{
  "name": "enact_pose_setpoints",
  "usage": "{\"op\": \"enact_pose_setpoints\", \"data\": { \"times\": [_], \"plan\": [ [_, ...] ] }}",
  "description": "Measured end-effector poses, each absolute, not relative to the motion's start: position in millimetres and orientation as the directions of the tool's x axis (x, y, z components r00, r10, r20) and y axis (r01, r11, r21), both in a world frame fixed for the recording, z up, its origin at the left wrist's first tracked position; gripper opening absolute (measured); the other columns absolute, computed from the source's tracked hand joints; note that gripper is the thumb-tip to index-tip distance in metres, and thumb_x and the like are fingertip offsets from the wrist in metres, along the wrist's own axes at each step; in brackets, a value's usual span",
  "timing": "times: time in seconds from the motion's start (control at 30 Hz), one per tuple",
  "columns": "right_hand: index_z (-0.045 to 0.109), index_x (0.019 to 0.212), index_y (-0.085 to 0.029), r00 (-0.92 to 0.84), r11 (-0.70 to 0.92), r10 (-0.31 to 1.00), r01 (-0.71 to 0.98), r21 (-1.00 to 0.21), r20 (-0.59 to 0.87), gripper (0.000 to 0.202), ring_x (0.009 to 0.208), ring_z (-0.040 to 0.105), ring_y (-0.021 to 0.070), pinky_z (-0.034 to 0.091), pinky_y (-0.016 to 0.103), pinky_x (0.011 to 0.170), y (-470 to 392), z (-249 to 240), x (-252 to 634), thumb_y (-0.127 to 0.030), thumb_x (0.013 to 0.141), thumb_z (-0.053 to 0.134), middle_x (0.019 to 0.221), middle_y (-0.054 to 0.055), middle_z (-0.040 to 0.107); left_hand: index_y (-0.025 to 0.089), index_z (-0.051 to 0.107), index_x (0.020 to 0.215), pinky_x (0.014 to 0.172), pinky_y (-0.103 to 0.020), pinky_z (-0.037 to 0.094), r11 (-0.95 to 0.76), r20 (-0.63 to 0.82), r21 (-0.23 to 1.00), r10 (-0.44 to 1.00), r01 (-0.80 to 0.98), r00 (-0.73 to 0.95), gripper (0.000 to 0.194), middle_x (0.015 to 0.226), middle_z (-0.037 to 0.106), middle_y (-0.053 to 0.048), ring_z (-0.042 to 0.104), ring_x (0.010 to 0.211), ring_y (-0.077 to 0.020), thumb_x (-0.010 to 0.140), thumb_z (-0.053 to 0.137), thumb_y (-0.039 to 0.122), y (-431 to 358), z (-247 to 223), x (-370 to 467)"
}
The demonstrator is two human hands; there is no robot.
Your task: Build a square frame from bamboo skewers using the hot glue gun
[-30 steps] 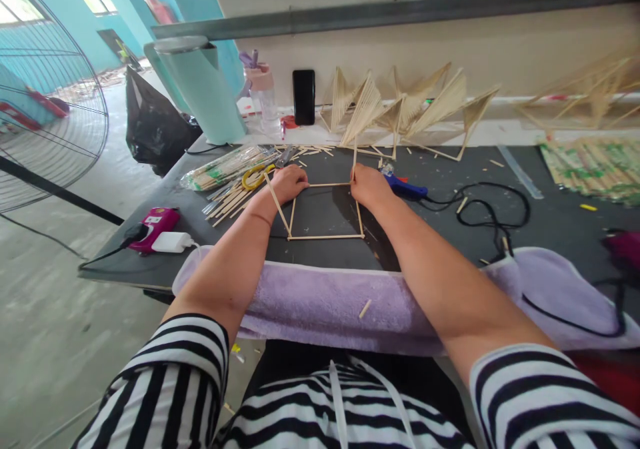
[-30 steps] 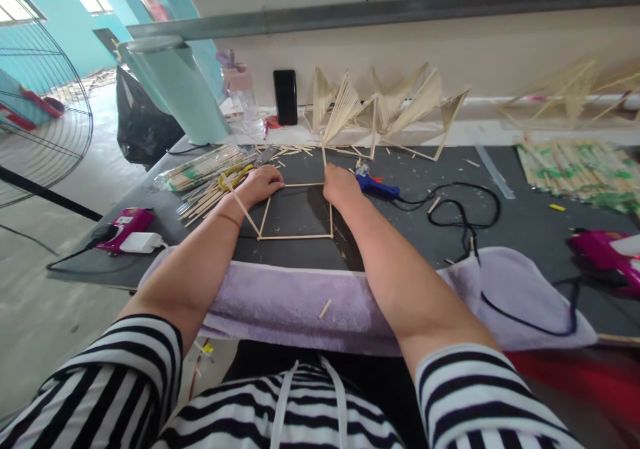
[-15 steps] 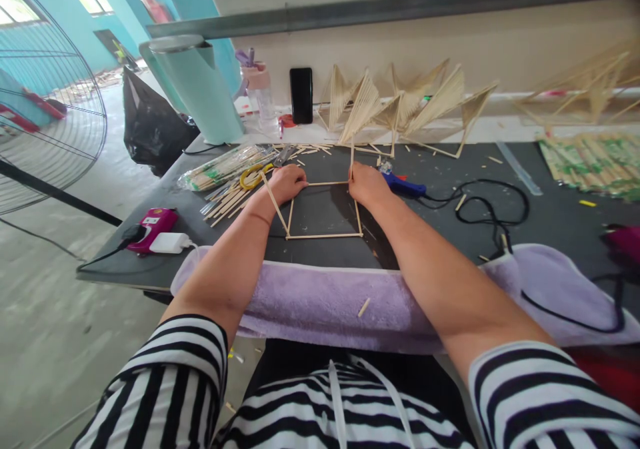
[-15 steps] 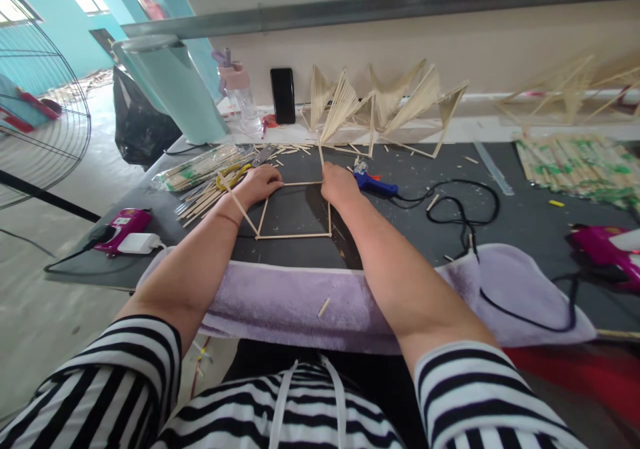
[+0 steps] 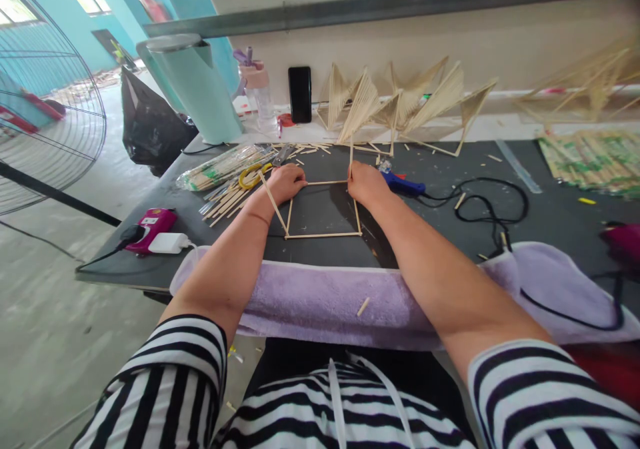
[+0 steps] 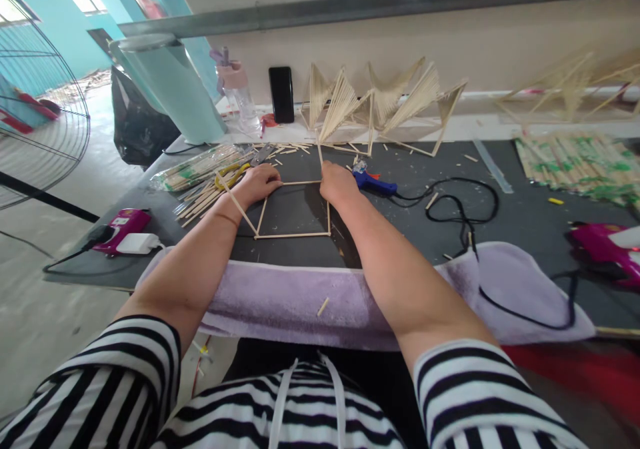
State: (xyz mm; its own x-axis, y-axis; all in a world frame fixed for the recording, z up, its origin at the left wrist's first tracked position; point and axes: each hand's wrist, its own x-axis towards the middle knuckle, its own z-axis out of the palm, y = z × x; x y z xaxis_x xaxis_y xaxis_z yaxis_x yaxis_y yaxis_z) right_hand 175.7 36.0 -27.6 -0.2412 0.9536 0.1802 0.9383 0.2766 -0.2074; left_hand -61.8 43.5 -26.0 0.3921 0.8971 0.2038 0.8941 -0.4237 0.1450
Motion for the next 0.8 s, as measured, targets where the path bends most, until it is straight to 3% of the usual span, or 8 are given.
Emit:
{"op": "enact_pose_setpoints", "data": {
  "times": [0.8],
  "plan": [
    [0.061, 0.109, -0.012, -0.257, 0.299, 0.943, 0.932, -0.204, 0.210, 0.027, 0.100, 0.066, 0.0305, 0.048, 0.036, 0.083, 36.3, -29.2, 176.5, -0.009, 0.087, 0.047, 0.104, 0.018, 0.070, 0.019, 0.069, 0.085, 0.085, -0.034, 0.044, -0.422, 0.209, 0.152, 0.898, 0.894, 0.388, 0.015, 0.096, 0.070, -0.008, 0.062, 0.098, -0.0220, 0.084, 0.057, 0.028, 43.6, -26.5, -61.9]
  ]
}}
